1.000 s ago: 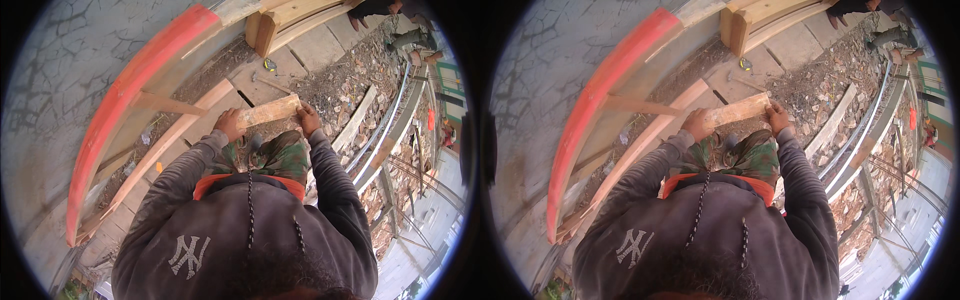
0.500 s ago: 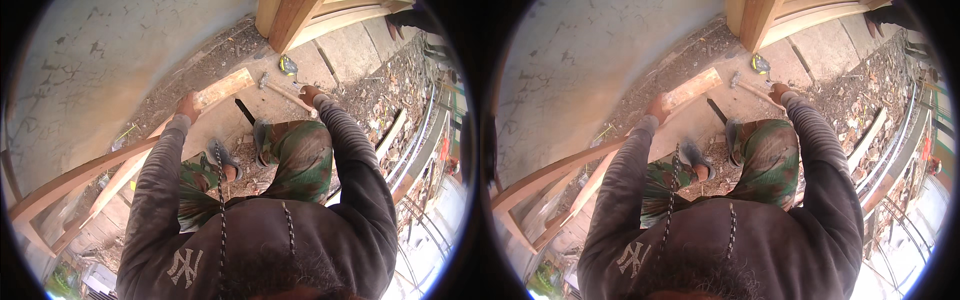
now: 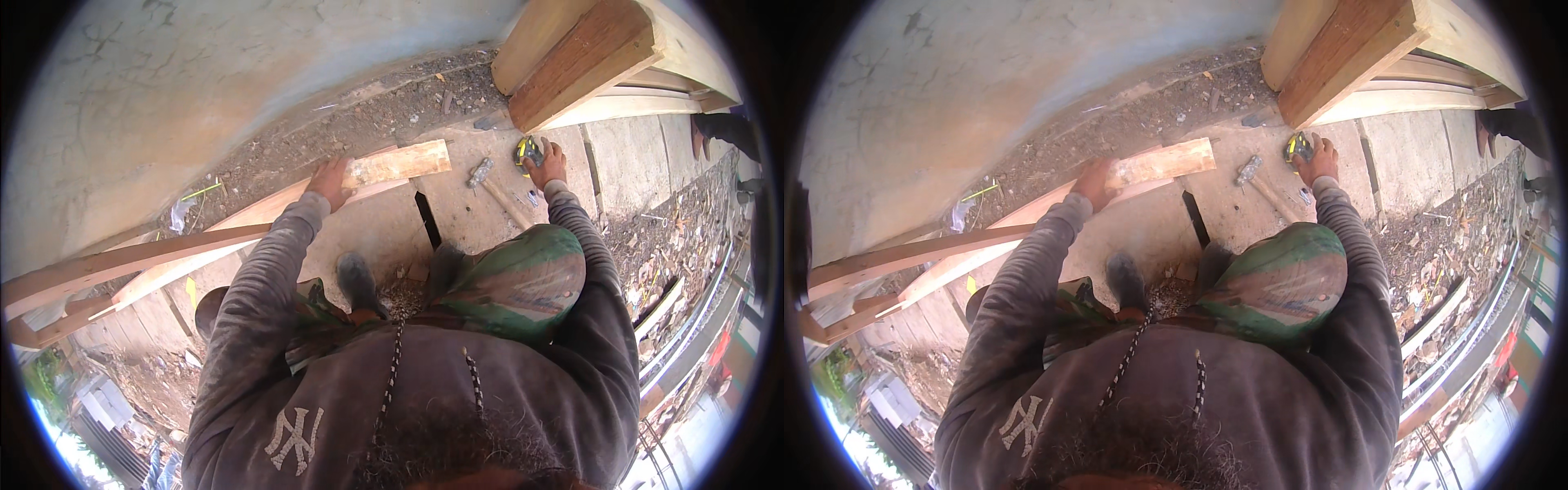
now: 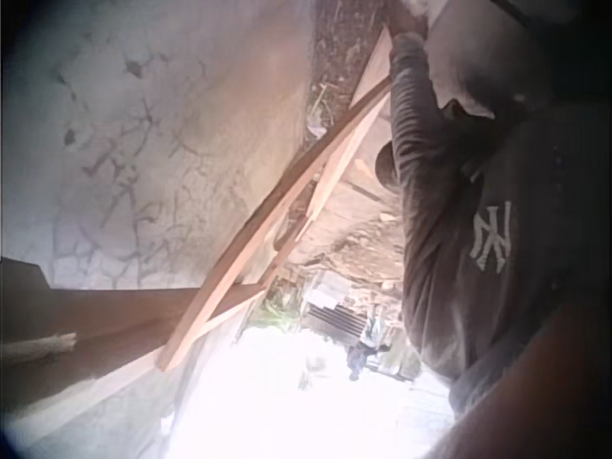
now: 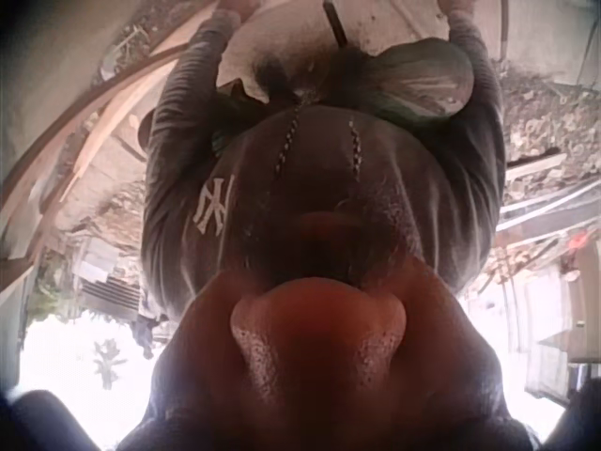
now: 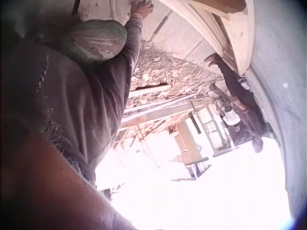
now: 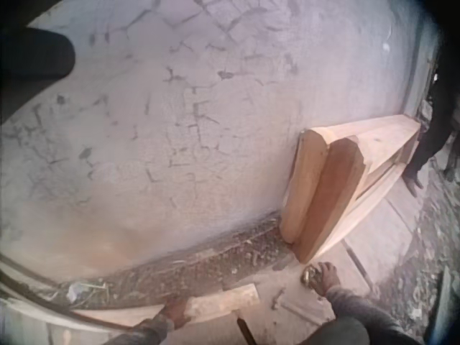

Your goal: The person measures a piece of wood using a tape measure, marks it with a pencil, and then hammers nails into the wood to secure it to a frame at a construction site.

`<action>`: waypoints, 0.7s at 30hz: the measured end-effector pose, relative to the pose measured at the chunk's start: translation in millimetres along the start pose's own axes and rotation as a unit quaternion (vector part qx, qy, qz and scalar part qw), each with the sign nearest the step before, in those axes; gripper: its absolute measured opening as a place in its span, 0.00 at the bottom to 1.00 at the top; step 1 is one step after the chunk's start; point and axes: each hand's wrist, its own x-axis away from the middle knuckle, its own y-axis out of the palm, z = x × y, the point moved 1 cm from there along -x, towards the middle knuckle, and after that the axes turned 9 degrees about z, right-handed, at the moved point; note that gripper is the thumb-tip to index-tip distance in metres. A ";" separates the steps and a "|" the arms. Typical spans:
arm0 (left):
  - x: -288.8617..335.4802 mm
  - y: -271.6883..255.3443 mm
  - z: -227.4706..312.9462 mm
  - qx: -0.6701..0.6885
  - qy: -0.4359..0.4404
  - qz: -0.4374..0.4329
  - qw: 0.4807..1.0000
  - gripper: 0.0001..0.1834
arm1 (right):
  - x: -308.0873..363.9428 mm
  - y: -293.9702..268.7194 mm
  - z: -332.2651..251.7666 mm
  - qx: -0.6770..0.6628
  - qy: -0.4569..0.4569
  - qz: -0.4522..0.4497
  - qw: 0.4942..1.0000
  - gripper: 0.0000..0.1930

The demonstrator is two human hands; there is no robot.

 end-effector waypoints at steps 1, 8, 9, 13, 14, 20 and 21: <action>-2.1 -1.3 0.9 0.001 -0.001 0.002 1.000 0.43 | -5.1 3.3 2.5 0.004 -0.005 0.002 1.000 0.46; -0.8 -1.4 -2.5 0.006 -0.009 -0.003 1.000 0.43 | -17.8 16.9 -14.9 0.002 0.022 -0.083 0.996 0.53; 0.1 -2.2 -1.8 0.006 -0.017 -0.003 1.000 0.43 | -16.9 18.8 -17.9 0.011 0.041 -0.095 0.995 0.53; 1.0 -4.0 -4.0 0.000 -0.007 -0.006 1.000 0.43 | -7.1 22.4 -33.4 0.037 0.091 -0.092 0.991 0.51; 1.1 -4.5 -4.0 0.003 -0.015 -0.008 1.000 0.44 | -7.0 22.2 -32.0 0.038 0.091 -0.092 0.991 0.51; -12.5 -4.1 13.5 0.001 0.009 0.006 1.000 0.48 | -3.9 35.4 52.6 -0.224 0.234 0.004 0.946 0.34; -9.6 -2.4 13.8 -0.015 -0.011 0.010 1.000 0.48 | 0.5 27.2 49.4 -0.223 0.232 0.001 0.947 0.34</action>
